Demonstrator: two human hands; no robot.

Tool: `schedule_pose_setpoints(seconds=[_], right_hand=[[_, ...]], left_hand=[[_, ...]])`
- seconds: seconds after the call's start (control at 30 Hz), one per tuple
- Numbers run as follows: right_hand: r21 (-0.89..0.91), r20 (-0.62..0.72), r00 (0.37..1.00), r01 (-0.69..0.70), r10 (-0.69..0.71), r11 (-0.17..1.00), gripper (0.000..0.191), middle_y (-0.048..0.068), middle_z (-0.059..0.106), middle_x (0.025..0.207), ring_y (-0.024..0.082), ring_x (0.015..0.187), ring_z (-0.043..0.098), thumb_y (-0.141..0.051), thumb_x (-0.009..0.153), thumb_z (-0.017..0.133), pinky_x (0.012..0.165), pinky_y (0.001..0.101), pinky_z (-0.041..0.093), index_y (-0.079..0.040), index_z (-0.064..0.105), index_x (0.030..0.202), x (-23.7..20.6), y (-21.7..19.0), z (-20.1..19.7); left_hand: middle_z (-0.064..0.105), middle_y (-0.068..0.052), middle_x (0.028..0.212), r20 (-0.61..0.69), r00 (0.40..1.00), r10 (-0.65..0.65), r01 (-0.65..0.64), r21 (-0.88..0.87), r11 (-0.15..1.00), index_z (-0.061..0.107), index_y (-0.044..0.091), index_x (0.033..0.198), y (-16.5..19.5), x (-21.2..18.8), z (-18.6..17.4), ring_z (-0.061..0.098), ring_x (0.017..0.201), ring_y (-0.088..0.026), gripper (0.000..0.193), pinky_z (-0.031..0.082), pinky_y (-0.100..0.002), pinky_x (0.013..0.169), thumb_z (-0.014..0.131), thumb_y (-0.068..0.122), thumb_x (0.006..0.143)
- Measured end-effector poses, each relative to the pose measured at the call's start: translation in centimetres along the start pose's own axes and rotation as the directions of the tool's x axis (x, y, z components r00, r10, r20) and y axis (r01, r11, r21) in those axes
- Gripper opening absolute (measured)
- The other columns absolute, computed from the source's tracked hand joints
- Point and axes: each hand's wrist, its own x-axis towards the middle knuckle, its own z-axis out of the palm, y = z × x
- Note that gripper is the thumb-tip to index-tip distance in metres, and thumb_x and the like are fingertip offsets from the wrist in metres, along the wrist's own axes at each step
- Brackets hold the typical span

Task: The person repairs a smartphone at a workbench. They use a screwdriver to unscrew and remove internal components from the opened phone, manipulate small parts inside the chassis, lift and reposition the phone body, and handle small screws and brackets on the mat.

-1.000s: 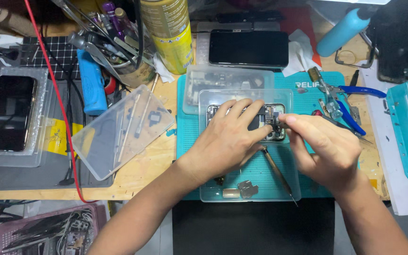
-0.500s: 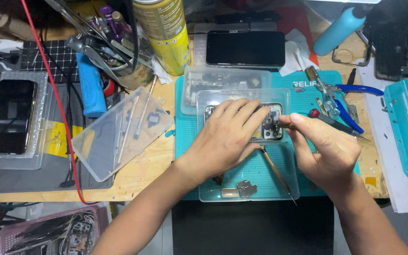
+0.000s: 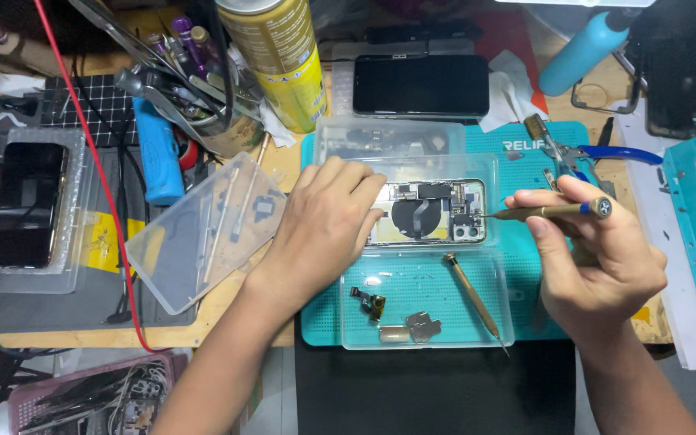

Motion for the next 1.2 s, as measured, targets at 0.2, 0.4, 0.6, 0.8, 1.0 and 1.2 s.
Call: schedule_pose_setpoints(seconds=[0.2, 0.4, 0.6, 0.8, 1.0, 1.2], right_hand=[[-0.003, 0.029, 0.999, 0.031, -0.031, 1.000, 0.035, 0.026, 0.070, 0.111, 0.033, 0.107, 0.074, 0.019, 0.098, 0.063, 0.088, 0.0368, 0.064, 0.013, 0.052, 0.131, 0.0, -0.2, 0.3], [0.045, 0.011, 1.000, 0.027, -0.028, 0.999, 0.032, 0.027, 0.070, 0.114, 0.031, 0.105, 0.075, 0.016, 0.107, 0.062, 0.096, 0.0380, 0.065, 0.011, 0.049, 0.136, -0.6, 0.5, -0.3], [0.043, 0.035, 0.999, 0.027, -0.028, 0.999, 0.032, 0.028, 0.070, 0.116, 0.031, 0.108, 0.075, 0.013, 0.111, 0.062, 0.098, 0.0399, 0.065, 0.009, 0.047, 0.139, -1.0, 1.0, -1.1], [0.065, 0.041, 0.999, 0.031, -0.034, 0.997, 0.031, 0.028, 0.070, 0.116, 0.031, 0.109, 0.075, 0.013, 0.112, 0.062, 0.100, 0.0409, 0.066, 0.009, 0.047, 0.139, -1.1, 1.0, -0.9], [0.045, 0.051, 0.998, 0.042, -0.044, 0.998, 0.030, 0.028, 0.070, 0.114, 0.032, 0.109, 0.075, 0.013, 0.112, 0.062, 0.099, 0.0418, 0.066, 0.010, 0.046, 0.137, -1.0, 0.9, -0.9], [0.098, 0.024, 1.000, 0.017, -0.020, 0.995, 0.029, 0.027, 0.070, 0.110, 0.030, 0.106, 0.075, 0.012, 0.109, 0.064, 0.095, 0.0389, 0.066, 0.009, 0.047, 0.132, -1.1, 0.8, -0.6]], left_hand=[[0.057, -0.012, 0.094, -0.013, 0.999, 0.043, -0.041, 0.073, 0.996, 0.061, 0.004, 0.091, -0.7, 1.0, 1.2, 0.056, 0.095, -0.032, 0.019, 0.044, -0.044, 0.085, 0.075, 0.008, 0.080], [0.055, -0.013, 0.091, -0.007, 0.995, 0.103, -0.103, 0.013, 0.995, 0.057, 0.004, 0.087, -1.4, 1.7, 1.0, 0.055, 0.094, -0.032, 0.022, 0.044, -0.044, 0.083, 0.074, 0.006, 0.073], [0.051, -0.012, 0.095, -0.045, 0.985, 0.166, -0.168, -0.040, 0.985, 0.056, 0.003, 0.096, -0.9, 1.2, -0.2, 0.055, 0.094, -0.030, 0.024, 0.043, -0.043, 0.084, 0.072, 0.004, 0.078], [0.051, -0.012, 0.098, -0.043, 0.984, 0.172, -0.174, -0.059, 0.983, 0.054, 0.004, 0.099, -0.5, 1.1, -0.8, 0.057, 0.095, -0.030, 0.025, 0.043, -0.043, 0.082, 0.072, 0.004, 0.081], [0.052, -0.012, 0.099, -0.044, 0.985, 0.166, -0.169, -0.080, 0.982, 0.054, 0.004, 0.099, -0.6, 1.2, -0.8, 0.058, 0.095, -0.031, 0.025, 0.044, -0.044, 0.082, 0.072, 0.003, 0.082], [0.052, -0.013, 0.100, -0.045, 0.987, 0.153, -0.158, -0.149, 0.976, 0.054, 0.003, 0.101, -0.5, 1.1, -1.1, 0.059, 0.098, -0.032, 0.024, 0.048, -0.045, 0.083, 0.071, 0.002, 0.085]])
